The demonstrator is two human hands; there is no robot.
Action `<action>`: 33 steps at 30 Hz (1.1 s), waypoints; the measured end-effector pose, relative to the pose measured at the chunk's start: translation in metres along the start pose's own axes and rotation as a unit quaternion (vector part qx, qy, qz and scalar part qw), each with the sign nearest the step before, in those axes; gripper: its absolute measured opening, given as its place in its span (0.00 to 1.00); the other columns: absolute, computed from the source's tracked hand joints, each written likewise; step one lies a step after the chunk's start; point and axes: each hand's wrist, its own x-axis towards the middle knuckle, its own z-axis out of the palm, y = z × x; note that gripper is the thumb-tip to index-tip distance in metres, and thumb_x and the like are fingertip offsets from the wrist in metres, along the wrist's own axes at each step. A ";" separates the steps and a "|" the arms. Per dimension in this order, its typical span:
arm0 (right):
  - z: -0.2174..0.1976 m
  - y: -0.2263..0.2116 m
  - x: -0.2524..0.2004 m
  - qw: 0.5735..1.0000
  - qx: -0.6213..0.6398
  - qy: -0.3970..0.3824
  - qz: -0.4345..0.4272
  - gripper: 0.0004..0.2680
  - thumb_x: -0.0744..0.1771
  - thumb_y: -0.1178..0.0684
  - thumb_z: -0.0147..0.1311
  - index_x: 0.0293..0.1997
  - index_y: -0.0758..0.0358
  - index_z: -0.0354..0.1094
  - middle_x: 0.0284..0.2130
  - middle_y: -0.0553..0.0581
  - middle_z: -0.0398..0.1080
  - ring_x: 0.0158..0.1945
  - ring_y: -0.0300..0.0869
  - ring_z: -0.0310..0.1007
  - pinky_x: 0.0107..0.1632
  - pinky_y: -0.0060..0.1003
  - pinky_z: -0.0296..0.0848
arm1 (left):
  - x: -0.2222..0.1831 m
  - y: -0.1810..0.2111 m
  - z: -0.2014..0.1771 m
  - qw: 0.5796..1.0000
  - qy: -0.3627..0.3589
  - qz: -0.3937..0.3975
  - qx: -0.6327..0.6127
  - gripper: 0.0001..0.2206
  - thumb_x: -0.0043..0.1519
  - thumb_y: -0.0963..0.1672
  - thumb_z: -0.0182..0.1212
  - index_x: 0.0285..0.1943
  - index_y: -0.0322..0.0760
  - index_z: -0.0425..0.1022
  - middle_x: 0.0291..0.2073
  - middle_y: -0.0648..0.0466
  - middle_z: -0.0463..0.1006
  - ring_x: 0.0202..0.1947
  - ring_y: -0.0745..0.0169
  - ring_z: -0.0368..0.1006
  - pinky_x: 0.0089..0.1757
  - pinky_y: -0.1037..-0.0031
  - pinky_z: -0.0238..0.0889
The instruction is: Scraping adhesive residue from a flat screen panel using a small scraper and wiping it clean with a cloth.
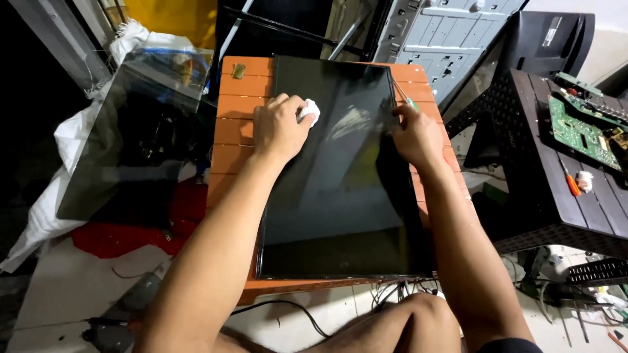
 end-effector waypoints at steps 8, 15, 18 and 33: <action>0.002 -0.006 -0.003 1.000 0.006 0.000 -0.002 0.14 0.65 0.51 0.54 0.57 0.48 0.74 0.38 0.60 0.77 0.47 0.65 0.76 0.51 0.61 0.74 | -0.001 0.000 0.002 1.000 -0.006 -0.010 -0.001 0.09 0.56 0.49 0.72 0.42 0.49 0.81 0.31 0.58 0.77 0.41 0.50 0.78 0.42 0.54 0.67; 0.014 0.001 0.005 1.000 0.016 0.004 0.007 0.13 0.65 0.50 0.53 0.56 0.45 0.74 0.40 0.60 0.78 0.48 0.64 0.76 0.53 0.61 0.73 | 0.000 -0.005 0.007 1.000 0.001 -0.003 0.005 0.10 0.55 0.49 0.72 0.41 0.50 0.81 0.31 0.58 0.76 0.39 0.50 0.78 0.41 0.53 0.67; 0.018 0.008 0.008 1.000 0.006 -0.002 0.020 0.14 0.65 0.50 0.53 0.55 0.40 0.73 0.40 0.56 0.78 0.48 0.62 0.77 0.53 0.60 0.73 | -0.001 -0.002 0.003 1.000 0.000 -0.005 0.003 0.10 0.55 0.49 0.73 0.41 0.49 0.81 0.31 0.57 0.77 0.40 0.50 0.78 0.41 0.54 0.68; 0.013 0.009 0.012 0.999 -0.028 -0.008 0.023 0.14 0.65 0.47 0.53 0.57 0.39 0.73 0.38 0.55 0.77 0.48 0.61 0.77 0.54 0.57 0.74 | -0.001 0.001 0.001 1.000 0.004 -0.003 0.006 0.09 0.55 0.49 0.72 0.41 0.50 0.81 0.31 0.58 0.77 0.40 0.50 0.79 0.41 0.54 0.68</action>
